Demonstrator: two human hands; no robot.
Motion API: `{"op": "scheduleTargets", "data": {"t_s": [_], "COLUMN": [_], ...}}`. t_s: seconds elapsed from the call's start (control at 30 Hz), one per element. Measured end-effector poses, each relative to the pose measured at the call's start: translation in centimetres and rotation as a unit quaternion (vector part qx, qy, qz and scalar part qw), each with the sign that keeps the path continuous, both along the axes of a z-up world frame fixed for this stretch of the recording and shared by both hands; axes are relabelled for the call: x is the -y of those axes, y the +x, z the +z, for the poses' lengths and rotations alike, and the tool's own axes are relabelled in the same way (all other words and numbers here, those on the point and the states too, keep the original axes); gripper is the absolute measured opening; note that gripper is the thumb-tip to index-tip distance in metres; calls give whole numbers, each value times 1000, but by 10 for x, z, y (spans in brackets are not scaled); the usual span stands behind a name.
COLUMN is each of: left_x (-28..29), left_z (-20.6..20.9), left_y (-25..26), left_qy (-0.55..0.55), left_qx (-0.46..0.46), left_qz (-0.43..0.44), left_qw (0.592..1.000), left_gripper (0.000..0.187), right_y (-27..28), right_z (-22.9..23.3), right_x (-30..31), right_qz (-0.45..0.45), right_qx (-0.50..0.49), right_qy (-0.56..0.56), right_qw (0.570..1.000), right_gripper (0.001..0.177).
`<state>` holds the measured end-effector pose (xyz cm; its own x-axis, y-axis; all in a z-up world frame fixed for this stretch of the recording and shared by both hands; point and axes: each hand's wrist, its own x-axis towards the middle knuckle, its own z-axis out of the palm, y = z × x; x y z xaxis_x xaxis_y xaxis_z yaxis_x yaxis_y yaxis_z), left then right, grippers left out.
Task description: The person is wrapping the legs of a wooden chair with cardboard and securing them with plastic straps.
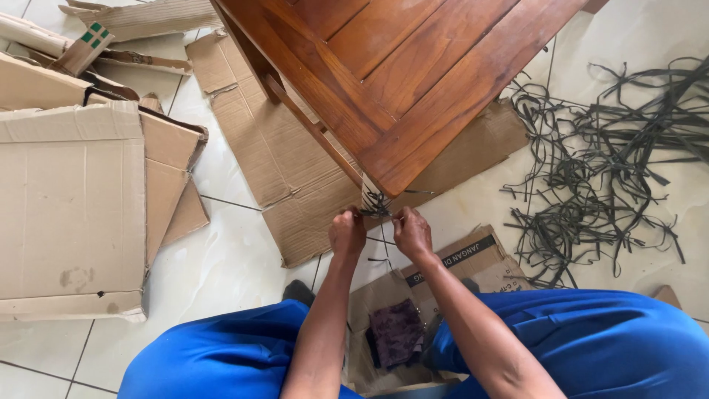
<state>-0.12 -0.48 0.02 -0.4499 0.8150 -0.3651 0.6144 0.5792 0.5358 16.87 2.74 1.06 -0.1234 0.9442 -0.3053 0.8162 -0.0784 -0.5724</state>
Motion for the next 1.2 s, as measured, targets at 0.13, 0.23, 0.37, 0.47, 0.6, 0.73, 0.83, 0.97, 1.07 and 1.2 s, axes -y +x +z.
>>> {"op": "scheduleTargets", "data": {"t_s": [0.13, 0.23, 0.37, 0.47, 0.6, 0.73, 0.83, 0.97, 1.07, 1.2], "left_x": [19, 32, 35, 38, 40, 43, 42, 30, 21, 22], "left_z": [2, 14, 0, -4, 1, 8, 13, 24, -19, -30], "left_y": [3, 5, 6, 4, 5, 5, 6, 8, 14, 21], "left_qy": [26, 62, 71, 94, 114, 153, 143, 66, 35, 38], "left_qx": [-18, -40, -7, 25, 75, 129, 150, 234, 316, 305], "left_qz": [-37, -85, -106, -110, -81, -54, -24, 95, 199, 195], "left_qw": [999, 994, 992, 989, 987, 978, 978, 965, 927, 931], "left_gripper": [25, 27, 25, 20, 13, 11, 14, 50, 49, 41], "right_y": [5, 0, -8, -12, -12, -17, -19, -22, -24, -26], "right_z": [-1, -7, -27, -4, 10, 13, 14, 6, 0, -8], "right_x": [2, 11, 20, 22, 21, 25, 27, 26, 29, 29], "right_qz": [-27, -135, -154, -98, 53, 74, 69, 34, 13, 0], "right_qx": [-82, -317, -414, -341, -99, -80, -83, -145, -167, -165], "right_qy": [-121, -183, -174, -108, 57, 162, 181, 155, 138, 141], "right_qw": [989, 921, 880, 929, 992, 981, 977, 977, 976, 976], "right_gripper": [18, 32, 28, 26, 17, 3, 5, 6, 5, 4]}}
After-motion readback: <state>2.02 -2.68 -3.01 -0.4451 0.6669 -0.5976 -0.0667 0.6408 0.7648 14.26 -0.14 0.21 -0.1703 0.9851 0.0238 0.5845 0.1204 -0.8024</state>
